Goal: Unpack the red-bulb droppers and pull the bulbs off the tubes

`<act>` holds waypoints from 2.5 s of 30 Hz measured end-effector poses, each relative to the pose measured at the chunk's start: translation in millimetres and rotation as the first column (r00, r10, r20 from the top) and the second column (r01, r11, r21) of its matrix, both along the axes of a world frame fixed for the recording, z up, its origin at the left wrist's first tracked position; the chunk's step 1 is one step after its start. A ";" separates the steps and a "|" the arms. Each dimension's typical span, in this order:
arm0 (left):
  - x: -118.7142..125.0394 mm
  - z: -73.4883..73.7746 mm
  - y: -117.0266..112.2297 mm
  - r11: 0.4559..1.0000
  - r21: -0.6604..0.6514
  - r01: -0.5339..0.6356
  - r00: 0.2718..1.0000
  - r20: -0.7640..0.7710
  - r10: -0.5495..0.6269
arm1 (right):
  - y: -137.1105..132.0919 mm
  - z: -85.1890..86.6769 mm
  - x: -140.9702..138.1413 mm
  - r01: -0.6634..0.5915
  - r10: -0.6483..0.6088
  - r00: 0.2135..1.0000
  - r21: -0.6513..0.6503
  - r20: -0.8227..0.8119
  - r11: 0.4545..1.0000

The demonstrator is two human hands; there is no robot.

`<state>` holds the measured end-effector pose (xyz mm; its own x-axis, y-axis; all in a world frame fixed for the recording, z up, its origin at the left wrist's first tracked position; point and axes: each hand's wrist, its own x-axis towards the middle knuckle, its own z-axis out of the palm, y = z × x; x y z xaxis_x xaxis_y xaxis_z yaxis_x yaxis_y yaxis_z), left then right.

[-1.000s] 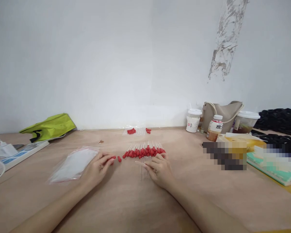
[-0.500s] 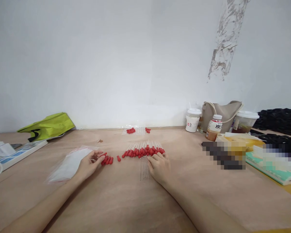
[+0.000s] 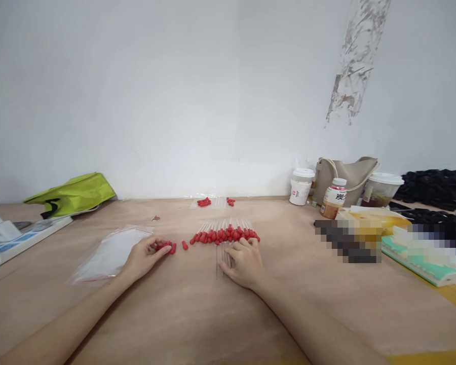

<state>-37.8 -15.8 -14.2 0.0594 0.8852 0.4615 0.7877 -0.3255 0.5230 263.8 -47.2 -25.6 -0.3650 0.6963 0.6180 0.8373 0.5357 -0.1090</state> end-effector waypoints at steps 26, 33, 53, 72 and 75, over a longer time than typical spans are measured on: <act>63.1 38.4 26.0 0.984 -0.094 -0.150 0.912 -0.398 0.101 | 8.0 -4.9 20.9 0.155 -0.158 0.962 -0.034 -0.223 0.987; 80.7 26.9 61.8 0.961 -0.178 -0.214 0.908 -0.400 0.128 | 8.5 -7.5 19.5 0.165 -0.164 0.968 -0.012 -0.192 0.986; 74.2 3.5 -44.0 0.881 0.196 0.432 0.837 -0.452 -0.310 | -8.0 7.3 8.3 -0.072 0.101 0.962 0.123 -0.252 0.990; 76.9 -8.4 -36.6 0.822 0.274 0.499 0.845 -0.366 -0.391 | -10.3 -1.6 -9.7 -0.241 0.232 0.970 0.198 0.065 0.950; 75.8 -9.1 -37.7 0.829 0.234 0.508 0.830 -0.389 -0.399 | -12.7 -0.7 -8.6 -0.281 0.272 0.960 0.194 0.072 0.940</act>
